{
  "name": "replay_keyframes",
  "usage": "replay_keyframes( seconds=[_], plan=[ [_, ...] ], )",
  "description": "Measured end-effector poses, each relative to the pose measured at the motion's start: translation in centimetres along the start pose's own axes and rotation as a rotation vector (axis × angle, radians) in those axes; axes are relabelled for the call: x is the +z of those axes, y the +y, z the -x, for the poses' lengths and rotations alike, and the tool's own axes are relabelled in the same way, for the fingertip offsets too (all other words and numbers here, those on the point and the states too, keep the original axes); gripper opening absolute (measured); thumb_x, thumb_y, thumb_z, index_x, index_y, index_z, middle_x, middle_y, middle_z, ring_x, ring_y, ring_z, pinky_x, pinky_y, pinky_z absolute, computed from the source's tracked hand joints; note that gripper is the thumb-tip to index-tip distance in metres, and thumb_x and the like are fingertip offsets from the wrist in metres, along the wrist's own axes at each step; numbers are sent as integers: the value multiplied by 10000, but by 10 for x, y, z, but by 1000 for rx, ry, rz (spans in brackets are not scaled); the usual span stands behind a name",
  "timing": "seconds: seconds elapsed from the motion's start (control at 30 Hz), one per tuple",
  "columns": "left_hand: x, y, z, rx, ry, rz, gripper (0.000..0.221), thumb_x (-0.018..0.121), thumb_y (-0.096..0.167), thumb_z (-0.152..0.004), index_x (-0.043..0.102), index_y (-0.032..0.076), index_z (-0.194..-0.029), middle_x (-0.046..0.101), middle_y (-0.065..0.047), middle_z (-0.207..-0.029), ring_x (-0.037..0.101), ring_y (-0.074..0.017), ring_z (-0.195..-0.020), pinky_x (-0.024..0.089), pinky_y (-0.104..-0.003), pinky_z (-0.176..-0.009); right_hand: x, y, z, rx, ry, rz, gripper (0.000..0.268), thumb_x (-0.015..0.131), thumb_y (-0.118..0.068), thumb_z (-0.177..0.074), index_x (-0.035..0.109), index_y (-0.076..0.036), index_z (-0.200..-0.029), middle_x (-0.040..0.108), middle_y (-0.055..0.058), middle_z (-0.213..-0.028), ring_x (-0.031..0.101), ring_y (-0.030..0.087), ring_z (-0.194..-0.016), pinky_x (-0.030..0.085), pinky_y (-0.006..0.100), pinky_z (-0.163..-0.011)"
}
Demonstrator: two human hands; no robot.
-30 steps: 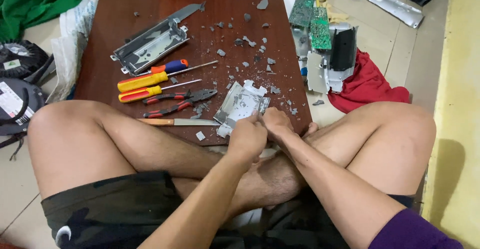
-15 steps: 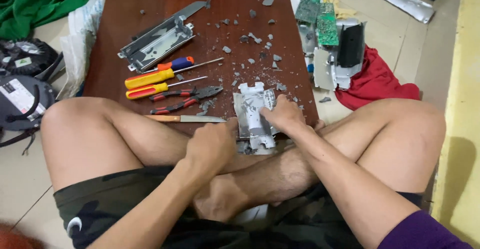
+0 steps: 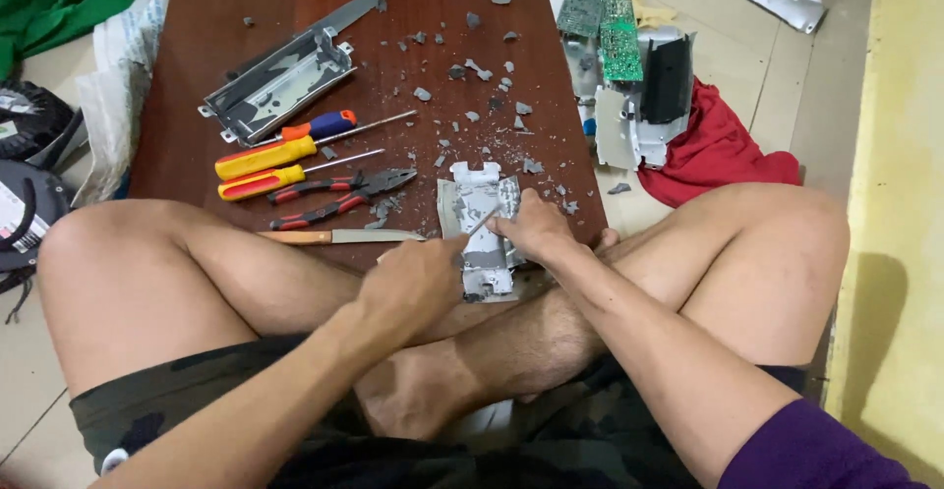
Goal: Scraping debris or excess material from a small metal component using a utility knife.
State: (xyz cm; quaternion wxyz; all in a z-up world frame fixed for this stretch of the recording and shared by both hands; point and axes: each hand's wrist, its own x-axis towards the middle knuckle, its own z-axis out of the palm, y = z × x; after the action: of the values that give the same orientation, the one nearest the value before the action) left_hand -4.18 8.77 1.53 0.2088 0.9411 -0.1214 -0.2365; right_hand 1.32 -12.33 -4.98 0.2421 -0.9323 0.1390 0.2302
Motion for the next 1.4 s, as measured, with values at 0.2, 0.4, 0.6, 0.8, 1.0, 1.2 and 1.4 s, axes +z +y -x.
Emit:
replay_keyframes(
  seconds=[0.2,0.4,0.6,0.8,1.0,1.2,1.4],
  plan=[
    [-36,-7,16,59,87,-15,408,480,173,-984,795,223,-1239,810,-248,-963,781,-462,-968,624,-621,-870,1,-1,0,-38,-1,23,683,714,-494,-962,525,20,-1370,630,374,-1325,603,542,-1300,528,634,-1037],
    [-60,-22,15,41,-30,-42,409,545,247,-951,777,313,-1281,806,-228,-1037,758,-454,-1056,619,-615,-941,-22,-18,23,-67,-55,67,693,662,-463,-1001,474,-1,-1483,570,360,-1452,539,526,-1384,494,644,-1091],
    [-58,-25,20,-7,-55,-20,416,533,243,-991,742,357,-1333,805,-196,-1100,761,-416,-1088,614,-577,-988,-26,-15,22,-125,-69,95,750,641,-484,-1015,435,30,-1521,524,354,-1517,484,530,-1432,430,671,-1141],
    [-47,-37,11,5,-29,-84,424,531,326,-955,742,463,-1296,815,-163,-1062,769,-412,-1045,631,-550,-970,-23,-12,18,-101,-61,53,722,665,-509,-1001,478,5,-1473,563,343,-1473,529,534,-1384,481,675,-1079],
    [-47,-38,13,14,7,-104,460,482,317,-968,709,436,-1350,812,-195,-1015,774,-416,-1021,625,-544,-969,-25,-17,23,-108,-72,53,683,667,-502,-1005,501,2,-1434,581,337,-1456,547,514,-1377,490,649,-1082],
    [-34,-44,-1,-21,8,6,498,449,309,-967,686,505,-1359,806,-178,-1067,751,-434,-1052,609,-553,-997,-19,-10,11,-85,-65,46,673,678,-476,-1004,487,-28,-1468,622,333,-1398,589,519,-1329,514,647,-1048],
    [-32,-43,3,-25,20,21,505,446,316,-973,677,490,-1387,805,-170,-1056,761,-417,-1035,621,-540,-977,-15,-10,6,-63,-37,-14,609,687,-421,-1014,516,-33,-1451,727,276,-1205,687,473,-1205,554,624,-975]
  ],
)
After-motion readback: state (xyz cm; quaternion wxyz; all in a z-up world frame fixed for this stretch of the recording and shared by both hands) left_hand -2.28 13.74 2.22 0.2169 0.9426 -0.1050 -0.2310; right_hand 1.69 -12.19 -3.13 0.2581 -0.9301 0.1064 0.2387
